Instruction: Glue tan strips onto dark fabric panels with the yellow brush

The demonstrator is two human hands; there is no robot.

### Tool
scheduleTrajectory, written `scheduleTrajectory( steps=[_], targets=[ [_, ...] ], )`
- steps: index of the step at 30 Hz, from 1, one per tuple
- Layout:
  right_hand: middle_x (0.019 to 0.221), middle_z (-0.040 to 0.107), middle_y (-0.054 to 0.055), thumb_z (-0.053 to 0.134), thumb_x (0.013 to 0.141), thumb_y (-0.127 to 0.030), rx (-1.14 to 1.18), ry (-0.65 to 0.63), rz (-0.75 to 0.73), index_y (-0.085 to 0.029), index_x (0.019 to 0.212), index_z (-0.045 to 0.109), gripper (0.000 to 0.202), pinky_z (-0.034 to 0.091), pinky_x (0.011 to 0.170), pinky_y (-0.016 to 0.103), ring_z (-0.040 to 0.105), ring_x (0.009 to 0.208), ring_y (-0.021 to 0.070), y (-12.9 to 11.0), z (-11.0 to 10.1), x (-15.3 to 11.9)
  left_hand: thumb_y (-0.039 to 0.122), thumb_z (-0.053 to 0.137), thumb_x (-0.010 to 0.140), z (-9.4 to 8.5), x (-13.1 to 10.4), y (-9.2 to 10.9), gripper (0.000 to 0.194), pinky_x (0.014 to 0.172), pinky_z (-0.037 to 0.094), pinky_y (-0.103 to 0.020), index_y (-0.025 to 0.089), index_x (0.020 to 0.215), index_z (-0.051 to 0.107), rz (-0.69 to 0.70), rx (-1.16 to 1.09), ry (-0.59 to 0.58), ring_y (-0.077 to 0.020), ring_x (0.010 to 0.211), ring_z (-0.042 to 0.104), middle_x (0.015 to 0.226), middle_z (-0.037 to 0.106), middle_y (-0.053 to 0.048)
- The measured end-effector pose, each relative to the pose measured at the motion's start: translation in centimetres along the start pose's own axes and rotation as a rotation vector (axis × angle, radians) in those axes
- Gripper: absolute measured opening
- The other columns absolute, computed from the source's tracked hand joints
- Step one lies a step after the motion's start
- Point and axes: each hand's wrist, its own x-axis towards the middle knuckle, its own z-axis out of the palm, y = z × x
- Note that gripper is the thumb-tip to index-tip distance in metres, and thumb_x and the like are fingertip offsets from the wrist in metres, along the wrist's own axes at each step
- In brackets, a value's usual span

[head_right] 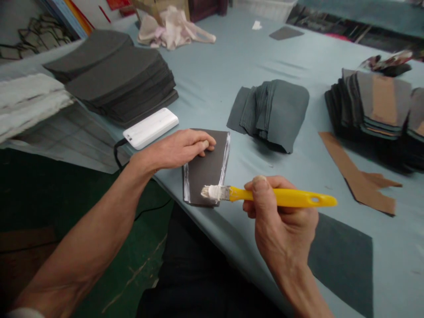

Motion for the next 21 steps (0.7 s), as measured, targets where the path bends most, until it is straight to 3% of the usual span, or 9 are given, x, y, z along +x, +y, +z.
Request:
scheduleTrajectory(
  steps=[6, 12, 17, 21],
  targets=[
    [0.058, 0.065, -0.002, 0.069, 0.095, -0.048, 0.061, -0.112, -0.119, -0.019, 0.080, 0.071, 0.033, 0.044, 0.045, 0.022, 0.057, 0.047, 0.0114, 1.1, 3.8, 0.8, 0.021, 0.042, 0.101, -0.3, 0.7, -0.4, 0.032, 0.079, 0.054, -0.026, 0.012, 0.121, 0.066, -0.093, -0.086, -0.030, -0.0141, 0.085, 0.071, 0.119, 0.077, -0.012],
    [0.063, 0.065, -0.003, 0.063, 0.099, -0.042, -0.030, -0.210, -0.249, -0.019, 0.088, 0.073, 0.027, 0.039, 0.052, 0.025, 0.055, 0.052, 0.0103, 1.9, 6.7, 1.5, 0.022, 0.041, 0.101, -0.5, 0.9, -0.8, 0.033, 0.077, 0.055, -0.024, 0.012, 0.124, 0.063, -0.145, -0.174, -0.036, -0.0141, 0.087, 0.073, 0.123, 0.077, -0.014],
    [0.053, 0.059, -0.004, 0.062, 0.098, -0.042, -0.094, -0.260, -0.177, -0.019, 0.072, 0.068, 0.035, 0.035, 0.046, 0.024, 0.050, 0.044, 0.0096, 0.8, 5.6, 0.9, 0.024, 0.042, 0.102, -0.4, 1.0, -1.2, 0.031, 0.077, 0.055, -0.026, 0.014, 0.122, 0.064, -0.146, -0.213, -0.028, -0.0145, 0.086, 0.073, 0.121, 0.078, -0.013],
    [0.048, 0.057, -0.003, 0.067, 0.095, -0.046, -0.014, -0.181, -0.059, -0.020, 0.069, 0.066, 0.036, 0.040, 0.042, 0.023, 0.052, 0.042, 0.0112, -0.4, 3.6, 0.7, 0.023, 0.042, 0.102, -0.3, 1.0, -1.4, 0.032, 0.077, 0.055, -0.027, 0.013, 0.121, 0.065, -0.136, -0.217, -0.028, -0.0150, 0.085, 0.073, 0.119, 0.078, -0.014]
  ],
)
